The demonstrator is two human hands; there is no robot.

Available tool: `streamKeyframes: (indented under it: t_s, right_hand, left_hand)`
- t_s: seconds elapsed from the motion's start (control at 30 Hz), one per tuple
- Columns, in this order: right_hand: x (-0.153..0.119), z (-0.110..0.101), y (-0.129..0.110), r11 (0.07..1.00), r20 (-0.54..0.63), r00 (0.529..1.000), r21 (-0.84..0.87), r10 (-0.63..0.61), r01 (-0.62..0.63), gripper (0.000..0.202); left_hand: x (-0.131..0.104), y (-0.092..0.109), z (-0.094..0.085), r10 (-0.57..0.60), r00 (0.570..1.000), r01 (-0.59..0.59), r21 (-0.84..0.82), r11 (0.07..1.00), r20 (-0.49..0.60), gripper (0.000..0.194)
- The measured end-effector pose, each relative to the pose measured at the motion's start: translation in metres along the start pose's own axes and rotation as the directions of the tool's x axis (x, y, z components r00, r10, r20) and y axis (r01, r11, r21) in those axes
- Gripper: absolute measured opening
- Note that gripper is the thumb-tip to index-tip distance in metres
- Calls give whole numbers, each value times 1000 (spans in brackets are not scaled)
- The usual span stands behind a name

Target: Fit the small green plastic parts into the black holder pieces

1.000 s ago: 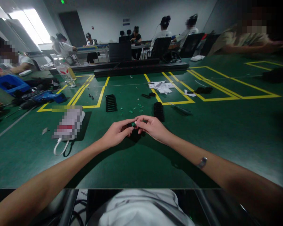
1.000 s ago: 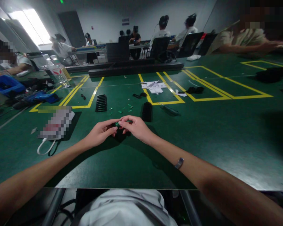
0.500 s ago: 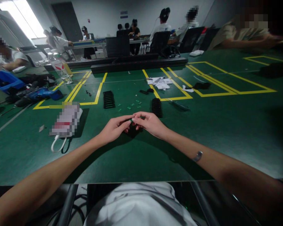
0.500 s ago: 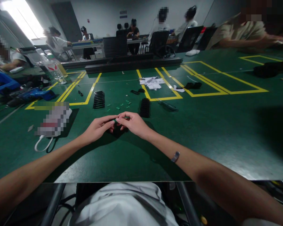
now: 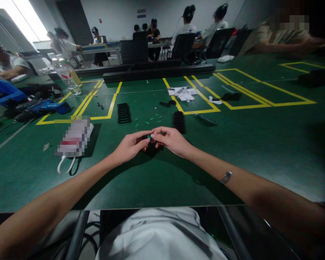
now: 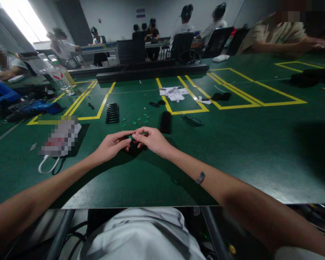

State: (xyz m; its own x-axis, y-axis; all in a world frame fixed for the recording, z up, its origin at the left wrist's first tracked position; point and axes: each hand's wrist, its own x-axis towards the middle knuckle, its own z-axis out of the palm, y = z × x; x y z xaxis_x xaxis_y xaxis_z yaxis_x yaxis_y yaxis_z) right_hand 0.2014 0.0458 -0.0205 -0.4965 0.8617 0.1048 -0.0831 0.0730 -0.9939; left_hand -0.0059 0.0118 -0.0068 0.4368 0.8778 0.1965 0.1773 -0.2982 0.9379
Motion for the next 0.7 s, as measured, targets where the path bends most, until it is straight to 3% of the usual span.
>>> streamKeyframes:
  t_s: [0.7]
  right_hand:
    - [-1,1,-1,999,-12,1000,-34,0,-1,30]
  left_hand:
    - [0,-6,0,30,1000,-30,45,999,4,44]
